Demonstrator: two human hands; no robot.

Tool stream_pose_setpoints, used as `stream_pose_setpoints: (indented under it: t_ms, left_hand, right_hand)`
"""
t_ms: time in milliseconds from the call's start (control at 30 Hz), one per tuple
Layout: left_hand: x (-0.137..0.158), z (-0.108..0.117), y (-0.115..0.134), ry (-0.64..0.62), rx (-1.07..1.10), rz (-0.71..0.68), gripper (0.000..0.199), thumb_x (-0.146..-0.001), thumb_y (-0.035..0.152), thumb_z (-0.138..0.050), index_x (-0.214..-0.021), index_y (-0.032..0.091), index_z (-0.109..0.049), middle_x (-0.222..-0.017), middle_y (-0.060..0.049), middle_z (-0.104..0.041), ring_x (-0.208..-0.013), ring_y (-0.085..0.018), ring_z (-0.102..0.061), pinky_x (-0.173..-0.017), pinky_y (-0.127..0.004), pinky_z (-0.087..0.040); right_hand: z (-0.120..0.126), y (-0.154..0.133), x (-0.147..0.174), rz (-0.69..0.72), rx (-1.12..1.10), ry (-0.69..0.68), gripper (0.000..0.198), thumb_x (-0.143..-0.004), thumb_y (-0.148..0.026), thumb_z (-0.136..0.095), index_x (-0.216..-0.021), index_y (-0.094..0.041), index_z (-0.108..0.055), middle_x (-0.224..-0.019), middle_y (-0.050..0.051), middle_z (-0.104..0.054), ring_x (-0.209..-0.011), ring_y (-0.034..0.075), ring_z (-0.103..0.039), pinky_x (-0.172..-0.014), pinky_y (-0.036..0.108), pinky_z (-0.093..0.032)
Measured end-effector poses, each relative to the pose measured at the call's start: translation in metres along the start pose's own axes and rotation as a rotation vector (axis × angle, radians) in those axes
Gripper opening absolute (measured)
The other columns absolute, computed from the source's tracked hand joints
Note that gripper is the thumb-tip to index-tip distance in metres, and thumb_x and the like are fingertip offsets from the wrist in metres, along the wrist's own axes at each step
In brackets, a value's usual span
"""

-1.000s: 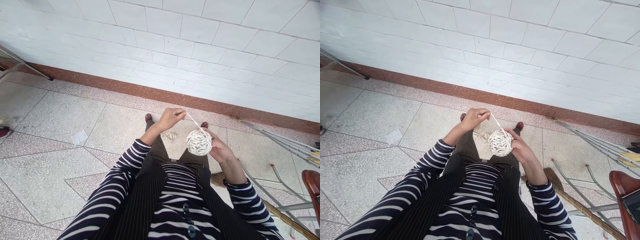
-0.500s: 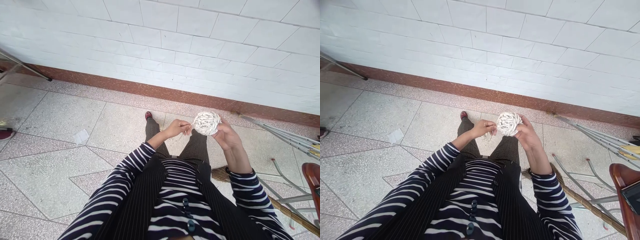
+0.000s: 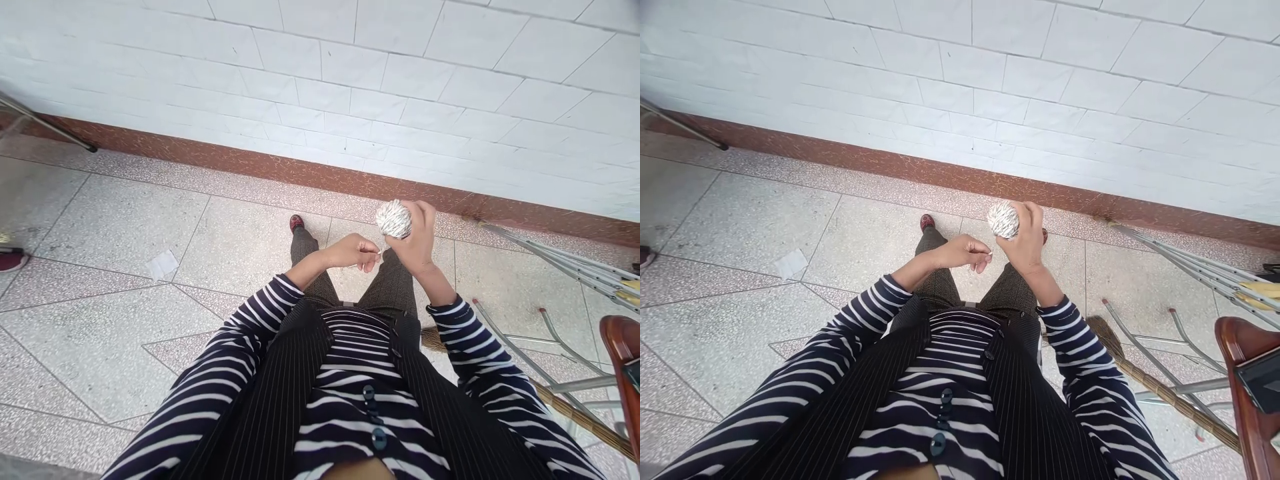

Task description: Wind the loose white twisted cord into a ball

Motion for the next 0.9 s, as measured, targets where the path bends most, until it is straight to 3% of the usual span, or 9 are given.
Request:
stream_pose_setpoints:
  t_ms: [100,167,267,333,433,500,667,900]
  left_hand:
    - [0.002,0.012,0.002,0.061,-0.140,0.003,0.034,-0.092,0.034,-0.059,-0.065,0.013,-0.065,-0.064,-0.002,-0.065,-0.060,-0.010,-0.058,-0.061,-0.022,-0.045]
    - [0.004,0.019,0.003,0.115,-0.271,-0.024,0.031,-0.092,0.029,-0.057,-0.067,0.014,-0.067,-0.063,0.000,-0.063,-0.058,-0.009,-0.054,-0.059,-0.022,-0.040]
    - [0.005,0.021,0.004,0.191,-0.474,-0.098,0.025,-0.092,0.026,-0.057,-0.075,0.016,-0.073,-0.064,0.001,-0.063,-0.058,-0.010,-0.052,-0.061,-0.024,-0.036]
    - [0.006,0.019,0.005,0.246,-0.568,-0.142,0.026,-0.094,0.026,-0.056,-0.078,0.017,-0.074,-0.067,0.000,-0.065,-0.063,-0.012,-0.054,-0.065,-0.025,-0.036]
    - [0.007,0.011,0.003,0.312,-0.645,-0.157,0.027,-0.097,0.025,-0.055,-0.082,0.017,-0.075,-0.077,-0.003,-0.071,-0.072,-0.015,-0.060,-0.069,-0.026,-0.037]
    - [0.008,0.004,-0.003,0.319,-0.663,-0.145,0.024,-0.097,0.024,-0.056,-0.087,0.017,-0.077,-0.083,-0.004,-0.073,-0.078,-0.017,-0.064,-0.071,-0.026,-0.039]
    - [0.010,-0.003,-0.017,0.291,-0.699,-0.115,0.021,-0.097,0.025,-0.058,-0.091,0.019,-0.077,-0.090,-0.006,-0.076,-0.085,-0.019,-0.067,-0.074,-0.027,-0.041]
    - [0.009,0.021,-0.036,0.337,-0.737,-0.080,0.024,-0.099,0.028,-0.054,-0.092,0.019,-0.075,-0.088,-0.007,-0.075,-0.083,-0.020,-0.066,-0.074,-0.027,-0.040]
  right_hand:
    - [-0.016,0.021,0.008,-0.212,-0.113,-0.200,0.076,-0.062,-0.022,-0.075,-0.135,-0.025,-0.057,-0.148,0.013,-0.040,-0.143,0.039,-0.038,-0.122,0.055,-0.033]
    - [-0.024,0.036,0.017,-0.388,-0.260,-0.353,0.075,-0.056,-0.020,-0.077,-0.129,-0.024,-0.063,-0.143,0.012,-0.047,-0.138,0.039,-0.042,-0.122,0.058,-0.032]
    - [-0.032,0.045,0.040,-0.514,-0.455,-0.577,0.060,-0.058,-0.024,-0.077,-0.117,-0.024,-0.071,-0.120,0.008,-0.065,-0.117,0.032,-0.059,-0.108,0.054,-0.048]
    - [-0.037,0.045,0.059,-0.588,-0.597,-0.668,0.057,-0.065,-0.034,-0.077,-0.121,-0.025,-0.070,-0.114,0.007,-0.069,-0.104,0.027,-0.065,-0.093,0.047,-0.057]
    - [-0.044,0.040,0.084,-0.670,-0.769,-0.674,0.069,-0.073,-0.056,-0.074,-0.134,-0.028,-0.060,-0.126,0.009,-0.067,-0.099,0.024,-0.068,-0.081,0.042,-0.061]
    - [-0.050,0.038,0.097,-0.713,-0.819,-0.639,0.074,-0.070,-0.059,-0.078,-0.134,-0.029,-0.056,-0.128,0.009,-0.066,-0.097,0.023,-0.068,-0.076,0.040,-0.062]
    - [-0.058,0.039,0.108,-0.807,-0.794,-0.554,0.071,-0.059,-0.038,-0.093,-0.120,-0.028,-0.059,-0.107,0.002,-0.066,-0.089,0.019,-0.065,-0.071,0.031,-0.059]
    - [-0.033,0.028,0.097,-0.791,-0.834,-0.555,0.074,-0.051,-0.029,-0.094,-0.119,-0.028,-0.065,-0.107,0.000,-0.068,-0.096,0.019,-0.063,-0.085,0.031,-0.054]
Point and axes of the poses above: each hand's wrist, its own x-axis away from the middle knuckle, its own z-axis out of the back of the hand, y = z × x, the point moved 4 cm from there along -x, towards the middle knuckle
